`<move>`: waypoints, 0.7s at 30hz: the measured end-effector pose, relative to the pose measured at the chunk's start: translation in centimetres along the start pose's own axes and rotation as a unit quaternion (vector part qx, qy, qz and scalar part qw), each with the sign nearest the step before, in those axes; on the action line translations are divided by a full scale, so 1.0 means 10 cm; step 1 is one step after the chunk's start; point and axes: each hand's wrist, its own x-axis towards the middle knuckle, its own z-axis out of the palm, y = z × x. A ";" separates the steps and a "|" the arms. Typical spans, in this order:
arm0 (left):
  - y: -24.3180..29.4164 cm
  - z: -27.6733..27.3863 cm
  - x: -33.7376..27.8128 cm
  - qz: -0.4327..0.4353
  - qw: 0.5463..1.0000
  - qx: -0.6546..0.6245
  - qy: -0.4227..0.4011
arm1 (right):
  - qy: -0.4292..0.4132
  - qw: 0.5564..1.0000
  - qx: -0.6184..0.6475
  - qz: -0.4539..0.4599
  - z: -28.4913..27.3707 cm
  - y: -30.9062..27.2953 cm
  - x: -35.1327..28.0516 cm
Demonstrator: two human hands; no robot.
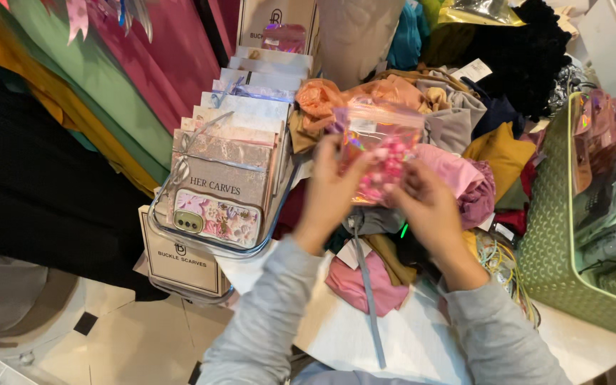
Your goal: The person scans barcodes on various clothing items, such as scarves and packaged hair accessories, using a handheld scanner on a display table.
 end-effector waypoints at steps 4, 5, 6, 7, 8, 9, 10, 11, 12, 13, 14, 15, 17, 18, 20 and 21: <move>-0.35 0.25 -0.18 -0.095 0.994 -0.018 -0.057 | 0.082 0.996 0.015 0.039 -0.33 0.06 -0.04; -0.39 0.22 -0.20 -0.093 0.994 -0.019 -0.056 | 0.082 0.996 0.014 0.037 -0.48 -0.02 -0.14; -0.45 0.20 -0.22 -0.099 0.992 0.035 -0.070 | 0.032 0.981 -0.177 0.066 -0.65 -0.10 -0.25; -0.50 0.18 -0.24 -0.103 0.987 0.090 -0.084 | -0.019 0.928 -0.361 0.095 -0.81 -0.18 -0.37; -0.55 0.18 -0.22 -0.103 0.987 0.087 -0.087 | -0.016 0.927 -0.363 0.095 -0.82 -0.20 -0.45; -0.60 0.18 -0.20 -0.091 0.992 0.045 -0.077 | -0.079 0.879 -0.445 0.150 -0.82 -0.22 -0.54; -0.66 0.16 -0.25 -0.085 0.994 0.003 -0.063 | -0.145 0.817 -0.519 0.207 -0.82 -0.23 -0.66; -0.66 0.15 -0.26 -0.090 0.994 0.001 -0.061 | -0.148 0.814 -0.521 0.211 -0.82 -0.04 -0.72; -0.66 0.14 -0.24 -0.089 0.994 -0.011 -0.058 | -0.155 0.846 -0.494 0.132 -0.81 0.16 -0.77; -0.64 0.12 -0.22 -0.088 0.994 -0.022 -0.055 | -0.158 0.871 -0.463 0.052 -0.80 0.35 -0.82; -0.61 0.10 -0.20 -0.086 0.995 -0.021 -0.055 | -0.158 0.871 -0.462 0.050 -0.82 0.39 -0.83; -0.58 0.08 -0.19 -0.060 0.996 0.011 -0.058 | -0.145 0.880 -0.449 0.058 -0.83 0.42 -0.85; -0.61 0.05 -0.19 -0.034 0.997 0.043 -0.056 | -0.138 0.888 -0.435 0.065 -0.92 0.45 -0.90; -0.68 0.06 -0.20 -0.038 0.998 -0.004 -0.054 | -0.114 0.904 -0.411 0.038 -0.99 0.44 -0.93; -0.70 0.06 -0.19 -0.040 0.996 -0.053 -0.051 | -0.089 0.918 -0.386 0.011 -1.09 0.37 -1.00; -0.65 0.06 -0.19 -0.024 0.999 0.014 -0.046 | -0.020 0.949 -0.312 0.043 -1.11 0.31 -1.03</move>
